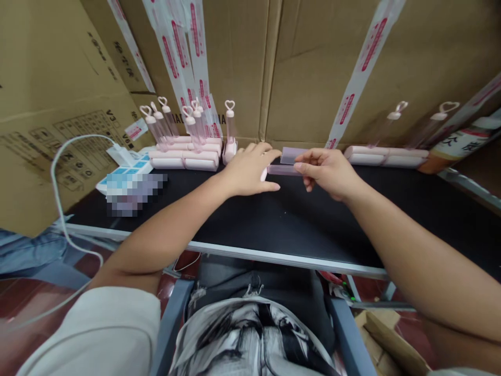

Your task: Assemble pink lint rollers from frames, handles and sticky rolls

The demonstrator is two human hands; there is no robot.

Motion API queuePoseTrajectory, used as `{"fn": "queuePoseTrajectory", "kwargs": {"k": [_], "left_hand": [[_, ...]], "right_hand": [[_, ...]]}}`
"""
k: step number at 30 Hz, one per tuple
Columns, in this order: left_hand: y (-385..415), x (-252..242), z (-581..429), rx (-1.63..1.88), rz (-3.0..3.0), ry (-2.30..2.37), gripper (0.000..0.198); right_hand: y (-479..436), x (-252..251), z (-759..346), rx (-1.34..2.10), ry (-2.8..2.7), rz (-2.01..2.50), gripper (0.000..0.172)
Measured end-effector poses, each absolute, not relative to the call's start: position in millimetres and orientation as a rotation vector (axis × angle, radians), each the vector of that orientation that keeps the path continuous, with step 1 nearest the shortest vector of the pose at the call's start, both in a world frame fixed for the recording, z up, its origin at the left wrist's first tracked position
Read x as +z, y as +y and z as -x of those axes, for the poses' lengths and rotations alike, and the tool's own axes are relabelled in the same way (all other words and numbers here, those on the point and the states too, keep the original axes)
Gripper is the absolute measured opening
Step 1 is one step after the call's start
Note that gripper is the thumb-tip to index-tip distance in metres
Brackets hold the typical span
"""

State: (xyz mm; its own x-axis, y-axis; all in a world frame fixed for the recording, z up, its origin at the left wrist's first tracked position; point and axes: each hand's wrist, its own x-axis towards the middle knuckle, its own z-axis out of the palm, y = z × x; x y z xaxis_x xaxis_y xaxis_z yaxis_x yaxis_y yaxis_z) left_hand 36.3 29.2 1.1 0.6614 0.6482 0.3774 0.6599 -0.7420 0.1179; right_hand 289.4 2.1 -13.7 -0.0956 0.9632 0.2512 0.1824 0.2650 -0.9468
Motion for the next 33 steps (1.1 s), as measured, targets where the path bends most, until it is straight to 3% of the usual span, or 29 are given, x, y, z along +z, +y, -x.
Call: {"fn": "queuePoseTrajectory", "kwargs": {"k": [4, 6, 10, 12, 14, 18, 21, 25, 30, 33], "left_hand": [[11.8, -1.0, -52.8, -0.461, 2.732, -1.193, 0.068], [12.8, -1.7, -55.1, -0.450, 2.744, -1.217, 0.050], [33.8, -3.5, -45.2, -0.774, 2.841, -1.346, 0.020], [49.4, -5.5, -35.3, -1.127, 2.920, -1.461, 0.019], [63.6, -7.3, -25.6, -1.424, 3.038, -1.531, 0.021], [77.4, -7.6, -15.1, -1.741, 3.049, -1.627, 0.028], [76.0, -5.6, -16.3, -1.842, 3.015, -1.678, 0.032], [70.5, -2.7, -21.3, -1.915, 2.973, -1.709, 0.030], [67.0, 0.3, -23.0, -2.004, 2.946, -1.661, 0.031], [65.4, 2.2, -22.2, -2.071, 2.965, -1.664, 0.029]], "right_hand": [[-2.5, -10.7, -288.5, 1.104, -1.455, 1.003, 0.052], [-5.7, -8.6, -286.2, 1.135, -1.447, 0.957, 0.055], [-11.8, -7.1, -280.8, 1.140, -1.447, 0.847, 0.063], [-8.4, -10.9, -283.1, 1.088, -1.497, 0.831, 0.063], [3.8, -19.4, -291.8, 0.919, -1.586, 0.881, 0.053], [52.1, -45.6, -326.6, 0.255, -1.821, 1.106, 0.037], [87.5, -63.9, -351.3, 0.063, -1.998, 1.309, 0.055], [102.7, -73.2, -358.8, 0.131, -2.133, 1.698, 0.084], [91.0, -62.1, -345.3, -0.141, -2.068, 1.836, 0.079], [86.9, -55.8, -337.7, -0.122, -2.121, 1.796, 0.074]]}}
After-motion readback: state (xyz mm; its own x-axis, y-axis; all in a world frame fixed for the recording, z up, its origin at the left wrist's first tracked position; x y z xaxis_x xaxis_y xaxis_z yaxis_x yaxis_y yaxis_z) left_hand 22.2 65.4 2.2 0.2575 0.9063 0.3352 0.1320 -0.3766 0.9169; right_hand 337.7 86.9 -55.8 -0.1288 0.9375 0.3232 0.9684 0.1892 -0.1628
